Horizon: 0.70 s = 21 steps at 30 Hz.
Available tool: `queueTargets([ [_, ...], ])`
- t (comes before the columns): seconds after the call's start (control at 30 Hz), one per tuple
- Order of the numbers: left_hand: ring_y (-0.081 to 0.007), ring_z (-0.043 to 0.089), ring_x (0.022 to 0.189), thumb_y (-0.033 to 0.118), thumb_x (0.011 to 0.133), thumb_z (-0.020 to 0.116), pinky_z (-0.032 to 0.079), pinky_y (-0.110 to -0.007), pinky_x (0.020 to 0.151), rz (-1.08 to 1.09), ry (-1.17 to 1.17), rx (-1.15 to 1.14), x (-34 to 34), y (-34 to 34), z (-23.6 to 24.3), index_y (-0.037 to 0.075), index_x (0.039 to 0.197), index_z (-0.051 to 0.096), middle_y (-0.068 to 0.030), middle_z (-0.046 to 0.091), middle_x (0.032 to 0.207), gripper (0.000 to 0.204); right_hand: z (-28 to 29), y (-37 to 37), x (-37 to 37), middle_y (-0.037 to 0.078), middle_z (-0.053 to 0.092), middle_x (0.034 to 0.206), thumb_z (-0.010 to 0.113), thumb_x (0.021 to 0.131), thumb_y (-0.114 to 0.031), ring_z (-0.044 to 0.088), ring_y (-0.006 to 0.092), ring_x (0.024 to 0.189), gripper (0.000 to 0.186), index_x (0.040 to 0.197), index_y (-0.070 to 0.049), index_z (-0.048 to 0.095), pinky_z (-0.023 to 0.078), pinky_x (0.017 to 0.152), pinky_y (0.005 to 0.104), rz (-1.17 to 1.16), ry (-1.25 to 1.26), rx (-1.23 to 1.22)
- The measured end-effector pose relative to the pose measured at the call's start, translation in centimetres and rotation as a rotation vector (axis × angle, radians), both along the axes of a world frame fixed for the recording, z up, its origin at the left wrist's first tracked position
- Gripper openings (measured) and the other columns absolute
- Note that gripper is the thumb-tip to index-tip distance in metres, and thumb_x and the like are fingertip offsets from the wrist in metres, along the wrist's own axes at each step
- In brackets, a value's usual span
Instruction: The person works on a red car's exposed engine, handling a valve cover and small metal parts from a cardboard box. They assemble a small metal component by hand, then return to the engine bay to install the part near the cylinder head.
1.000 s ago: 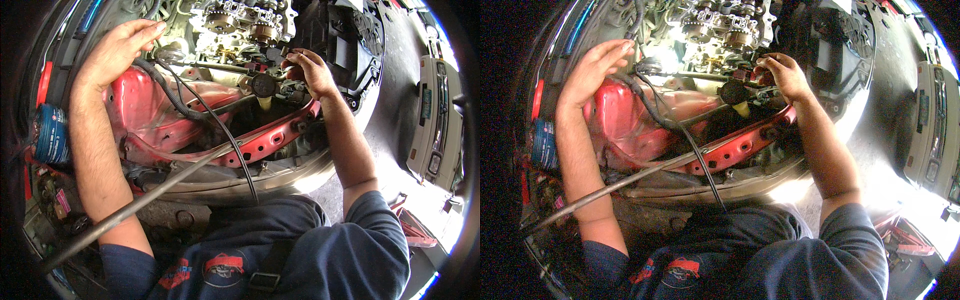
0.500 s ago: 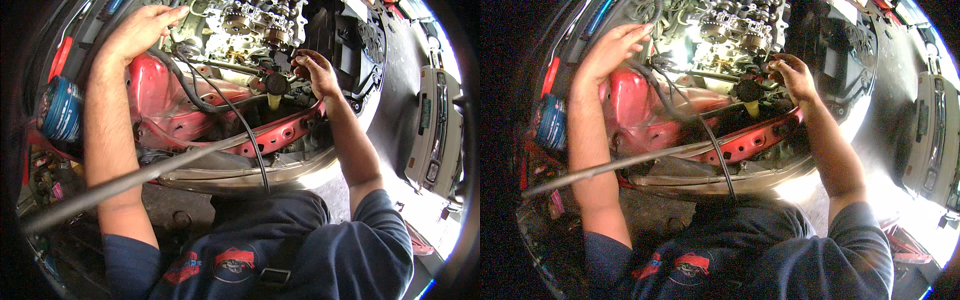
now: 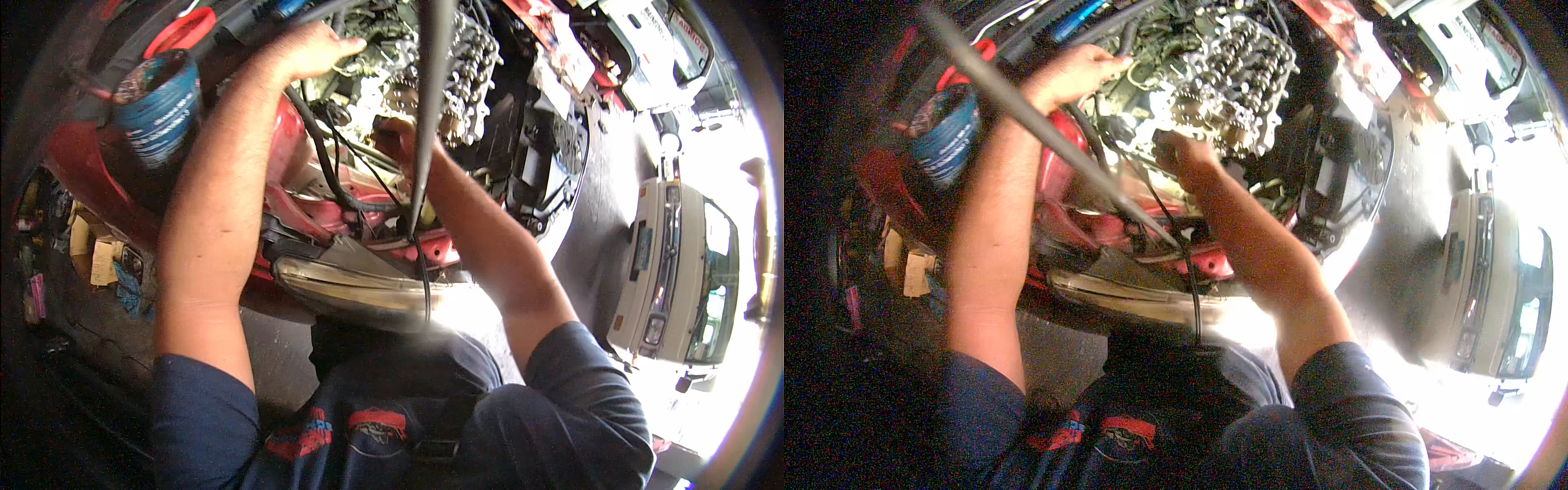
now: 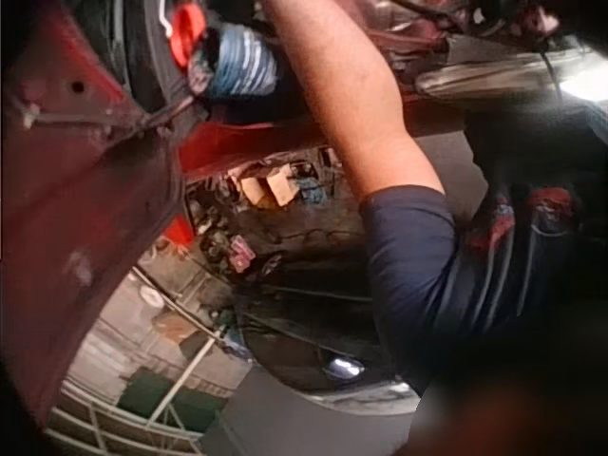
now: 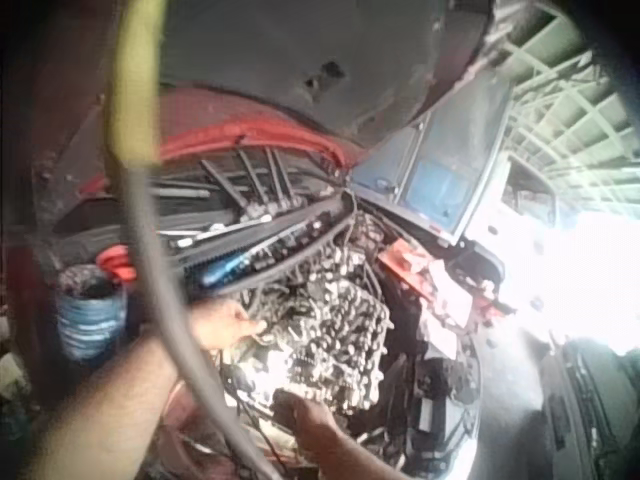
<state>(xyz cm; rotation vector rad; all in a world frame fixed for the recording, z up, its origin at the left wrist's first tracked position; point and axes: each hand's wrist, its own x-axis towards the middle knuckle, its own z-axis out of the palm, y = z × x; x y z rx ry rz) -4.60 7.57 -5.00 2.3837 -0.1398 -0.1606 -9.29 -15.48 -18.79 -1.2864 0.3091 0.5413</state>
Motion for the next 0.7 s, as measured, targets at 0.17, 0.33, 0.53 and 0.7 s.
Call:
queueTargets([
  [0.17, -0.0323, 0.068, 0.088, 0.06, 0.088, 0.055, 0.052, -0.04, 0.084, 0.003, 0.105, 0.122, -0.5, -0.3, 1.4, -0.005, 0.093, 0.071, -0.0246, 0.069, 0.094, 0.067, -6.3, 2.0, 4.5, 0.014, 0.069, 0.087, 0.061, 0.087, -0.018, 0.067, 0.0251, 0.066, 0.021, 0.093, 0.002, 0.065, 0.057, 0.061, 0.0347, -0.191, 0.262, -0.017],
  [0.33, -0.0357, 0.066, 0.09, 0.06, 0.091, 0.048, 0.052, -0.041, 0.085, 0.02, -0.039, 0.175, -2.2, -0.9, 2.4, -0.006, 0.094, 0.07, -0.0255, 0.067, 0.095, 0.069, -11.1, 3.2, 8.0, 0.012, 0.066, 0.086, 0.057, 0.092, -0.02, 0.064, 0.0265, 0.076, 0.018, 0.101, -0.004, 0.058, 0.052, 0.069, 0.0369, -0.199, 0.33, 0.069],
  [0.53, -0.0346, 0.067, 0.078, 0.051, 0.09, 0.057, 0.053, -0.044, 0.075, 0.024, -0.135, 0.161, -3.6, -1.2, 3.6, -0.011, 0.09, 0.067, -0.027, 0.066, 0.082, 0.063, -13.3, 3.6, 9.6, 0.009, 0.062, 0.088, 0.064, 0.09, -0.022, 0.058, 0.0191, 0.075, 0.024, 0.101, -0.001, 0.058, 0.05, 0.07, 0.0282, -0.291, 0.174, 0.24],
  [0.7, -0.0358, 0.066, 0.072, 0.049, 0.091, 0.057, 0.053, -0.046, 0.07, 0.006, -0.129, 0.161, -4.0, -1.2, 4.1, -0.011, 0.08, 0.066, -0.0271, 0.065, 0.078, 0.062, -13.1, 4.3, 10.6, 0.001, 0.063, 0.084, 0.073, 0.081, -0.04, 0.059, 0.0121, 0.083, 0.036, 0.096, -0.009, 0.063, 0.047, 0.073, 0.0316, -0.346, 0.227, 0.143],
])
